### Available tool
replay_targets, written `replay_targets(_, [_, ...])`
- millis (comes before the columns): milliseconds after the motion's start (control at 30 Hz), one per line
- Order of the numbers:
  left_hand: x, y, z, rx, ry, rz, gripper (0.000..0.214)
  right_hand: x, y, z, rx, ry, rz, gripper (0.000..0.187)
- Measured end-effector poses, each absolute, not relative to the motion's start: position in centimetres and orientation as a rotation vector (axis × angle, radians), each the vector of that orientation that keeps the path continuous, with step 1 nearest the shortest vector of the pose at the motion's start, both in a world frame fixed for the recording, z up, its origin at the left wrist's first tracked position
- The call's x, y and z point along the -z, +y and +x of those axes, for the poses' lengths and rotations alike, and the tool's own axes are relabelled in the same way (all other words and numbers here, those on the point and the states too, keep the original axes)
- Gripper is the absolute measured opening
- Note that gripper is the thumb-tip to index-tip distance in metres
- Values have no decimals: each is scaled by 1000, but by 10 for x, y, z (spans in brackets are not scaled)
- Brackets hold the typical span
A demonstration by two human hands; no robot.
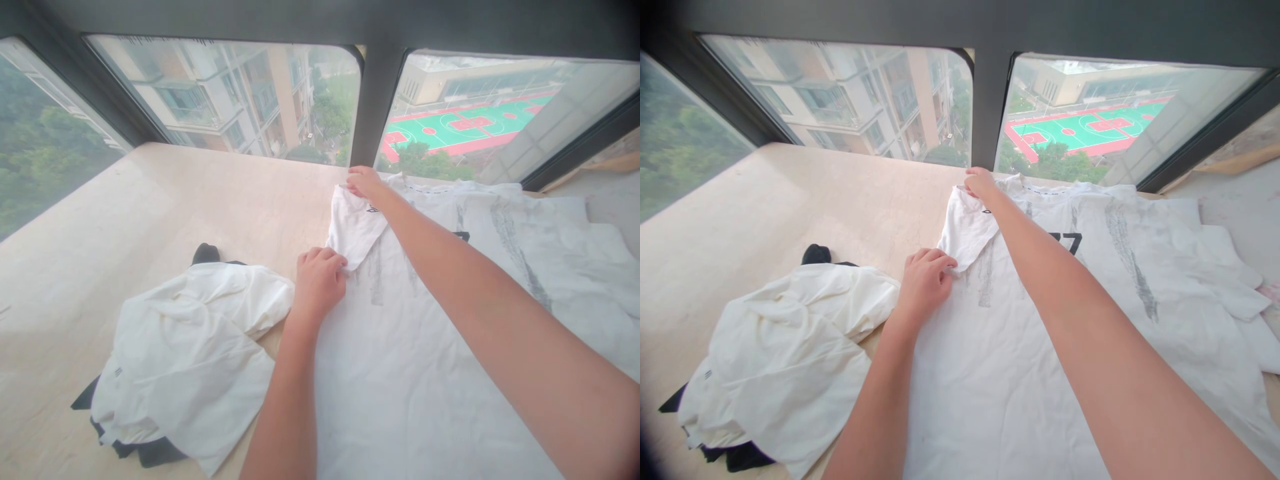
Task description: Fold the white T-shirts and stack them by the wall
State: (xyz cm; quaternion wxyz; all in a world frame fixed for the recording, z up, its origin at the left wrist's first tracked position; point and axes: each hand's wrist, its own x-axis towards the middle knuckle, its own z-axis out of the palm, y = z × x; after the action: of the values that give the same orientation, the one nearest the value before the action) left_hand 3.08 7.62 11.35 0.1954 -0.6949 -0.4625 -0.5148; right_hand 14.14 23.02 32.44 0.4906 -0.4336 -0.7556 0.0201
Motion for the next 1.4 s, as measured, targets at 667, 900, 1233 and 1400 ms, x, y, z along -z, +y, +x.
replay_targets(667, [-110,78,52,1357,-1561,-1772,46,-262,199,171,726,-2274,-1061,64])
replay_targets(900, [-114,77,22,1722,-1531,-1802,46,-312,217,178,439,-2059,-1204,42])
replay_targets(1233, [-114,76,19,1579,-1730,-1677,23,-325,232,144,561,-2119,-1093,45])
replay_targets(1400, [-106,50,32,1455,-1748,-1697,32,-311,228,142,849,-2059,-1148,39])
